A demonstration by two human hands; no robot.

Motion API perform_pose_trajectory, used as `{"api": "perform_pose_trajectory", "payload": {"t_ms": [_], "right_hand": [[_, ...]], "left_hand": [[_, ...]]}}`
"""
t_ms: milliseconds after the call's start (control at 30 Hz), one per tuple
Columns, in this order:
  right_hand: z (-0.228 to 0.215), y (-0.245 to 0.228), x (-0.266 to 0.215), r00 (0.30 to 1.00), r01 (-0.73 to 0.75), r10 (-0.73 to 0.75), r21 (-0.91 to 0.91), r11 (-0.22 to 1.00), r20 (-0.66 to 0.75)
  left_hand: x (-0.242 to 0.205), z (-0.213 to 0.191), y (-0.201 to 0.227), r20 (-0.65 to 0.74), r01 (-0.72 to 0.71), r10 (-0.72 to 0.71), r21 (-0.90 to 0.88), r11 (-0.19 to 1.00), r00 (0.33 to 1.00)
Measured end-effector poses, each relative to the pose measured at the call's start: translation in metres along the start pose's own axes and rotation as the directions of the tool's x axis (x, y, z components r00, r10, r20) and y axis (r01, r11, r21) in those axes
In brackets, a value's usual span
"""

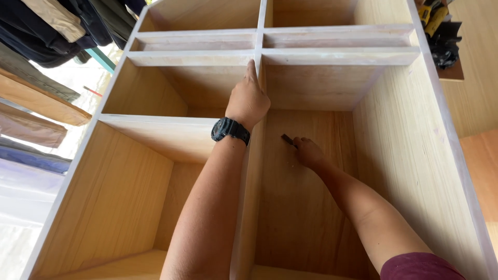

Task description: Refining the joints and surfaces of a wooden shelf unit using a chisel and sandpaper to remove excess material and smooth edges.

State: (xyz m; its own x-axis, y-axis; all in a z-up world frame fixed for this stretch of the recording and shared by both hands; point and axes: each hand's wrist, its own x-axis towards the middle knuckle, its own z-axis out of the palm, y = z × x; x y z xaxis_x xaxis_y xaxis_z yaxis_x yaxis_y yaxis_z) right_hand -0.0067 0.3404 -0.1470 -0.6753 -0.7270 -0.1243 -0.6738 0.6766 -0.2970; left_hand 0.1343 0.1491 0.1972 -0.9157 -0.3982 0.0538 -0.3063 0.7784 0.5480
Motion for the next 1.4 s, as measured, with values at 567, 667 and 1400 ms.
{"api": "perform_pose_trajectory", "payload": {"t_ms": [567,667,1400], "right_hand": [[0.106,0.032,-0.016,0.872,0.344,-0.414,-0.277,0.897,-0.261],[0.101,0.024,-0.009,0.887,0.334,-0.39,-0.239,0.912,-0.247],[-0.17,-0.039,-0.016,0.935,0.262,-0.234,0.964,-0.052,-0.267]], "left_hand": [[0.027,0.02,-0.023,-0.053,0.015,-0.018,-0.047,0.999,0.998],[0.029,0.021,-0.024,-0.066,-0.009,0.006,-0.045,0.999,0.998],[0.019,0.004,-0.013,0.027,0.012,-0.012,-0.015,1.0,1.0]]}}
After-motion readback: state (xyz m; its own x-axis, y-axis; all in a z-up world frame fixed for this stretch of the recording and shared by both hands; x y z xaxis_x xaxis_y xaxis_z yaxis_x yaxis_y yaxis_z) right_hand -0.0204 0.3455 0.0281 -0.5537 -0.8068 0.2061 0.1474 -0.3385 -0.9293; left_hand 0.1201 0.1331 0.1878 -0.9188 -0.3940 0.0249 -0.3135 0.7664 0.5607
